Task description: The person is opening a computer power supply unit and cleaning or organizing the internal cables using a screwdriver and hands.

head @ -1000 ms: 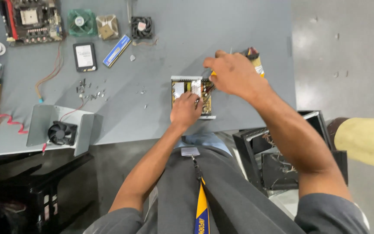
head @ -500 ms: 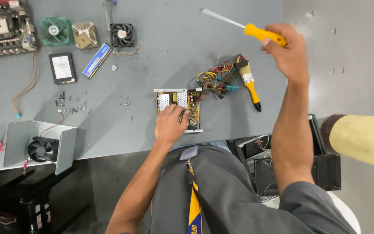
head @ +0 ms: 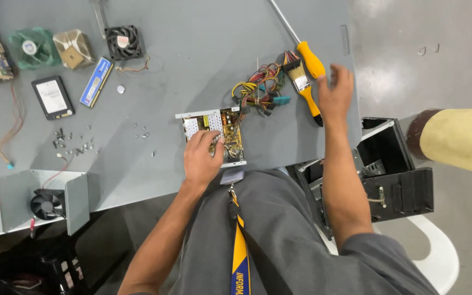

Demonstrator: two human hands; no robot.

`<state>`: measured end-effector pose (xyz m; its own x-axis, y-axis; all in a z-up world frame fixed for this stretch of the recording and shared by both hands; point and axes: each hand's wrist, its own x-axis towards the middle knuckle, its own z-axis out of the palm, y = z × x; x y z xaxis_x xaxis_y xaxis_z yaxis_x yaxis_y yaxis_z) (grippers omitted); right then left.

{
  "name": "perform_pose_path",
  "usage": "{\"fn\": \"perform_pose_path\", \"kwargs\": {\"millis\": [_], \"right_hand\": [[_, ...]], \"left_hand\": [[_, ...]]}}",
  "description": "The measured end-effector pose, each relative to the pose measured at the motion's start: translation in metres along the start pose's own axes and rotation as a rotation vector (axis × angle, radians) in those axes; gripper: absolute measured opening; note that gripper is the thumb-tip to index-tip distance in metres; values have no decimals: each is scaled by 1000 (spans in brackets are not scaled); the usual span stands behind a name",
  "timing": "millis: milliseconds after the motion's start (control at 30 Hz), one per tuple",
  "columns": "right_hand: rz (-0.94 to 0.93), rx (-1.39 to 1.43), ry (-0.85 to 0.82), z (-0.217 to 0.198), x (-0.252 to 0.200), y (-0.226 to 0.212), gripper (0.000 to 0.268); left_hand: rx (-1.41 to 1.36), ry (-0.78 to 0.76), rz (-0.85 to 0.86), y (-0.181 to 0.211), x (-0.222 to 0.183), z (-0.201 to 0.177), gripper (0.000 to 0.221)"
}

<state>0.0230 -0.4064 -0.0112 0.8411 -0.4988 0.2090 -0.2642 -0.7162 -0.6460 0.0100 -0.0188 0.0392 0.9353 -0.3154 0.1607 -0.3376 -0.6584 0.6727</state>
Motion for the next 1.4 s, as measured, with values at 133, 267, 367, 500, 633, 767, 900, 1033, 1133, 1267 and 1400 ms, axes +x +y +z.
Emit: {"fn": "perform_pose_path", "kwargs": {"millis": [133,267,367,500,633,767,900,1033,1133,1267,1400], "right_hand": [[191,-150,-187,-9,-69,-9,44],[440,-202,-440,-25,-121,-23,44],[579,-131,-504,-46,-143,-38,44],[583,-130,-458,-58,-149,-51,47],[529,-133,-434,-52,-146,-52,48],[407,93,-227,-37,-137,-50,35],[366,652,-235,-3,-105,-61,65],[584,1079,-386,18,-81,-96,103],[588,1243,-265,19,-69,-107,42],[743,1183,-238,-4,-53,-93,32],[777,1179,-262,-8,-49,-75,41]], "left_hand": [[-97,48,9,24,40,-5,16],[-111,-1,14,35,94,13,28],[-76,-224,-125,35,133,37,48],[-126,-623,-300,29,167,67,87],[-400,-551,-277,-1,164,105,20],[-782,-540,-289,12,155,82,26],[-762,-559,-112,22,149,50,25],[-781,-543,-127,27,141,45,26],[-833,-483,-141,17,139,51,18],[-778,-401,-221,8,144,61,20],[-713,-420,-215,35,139,36,26]]}}
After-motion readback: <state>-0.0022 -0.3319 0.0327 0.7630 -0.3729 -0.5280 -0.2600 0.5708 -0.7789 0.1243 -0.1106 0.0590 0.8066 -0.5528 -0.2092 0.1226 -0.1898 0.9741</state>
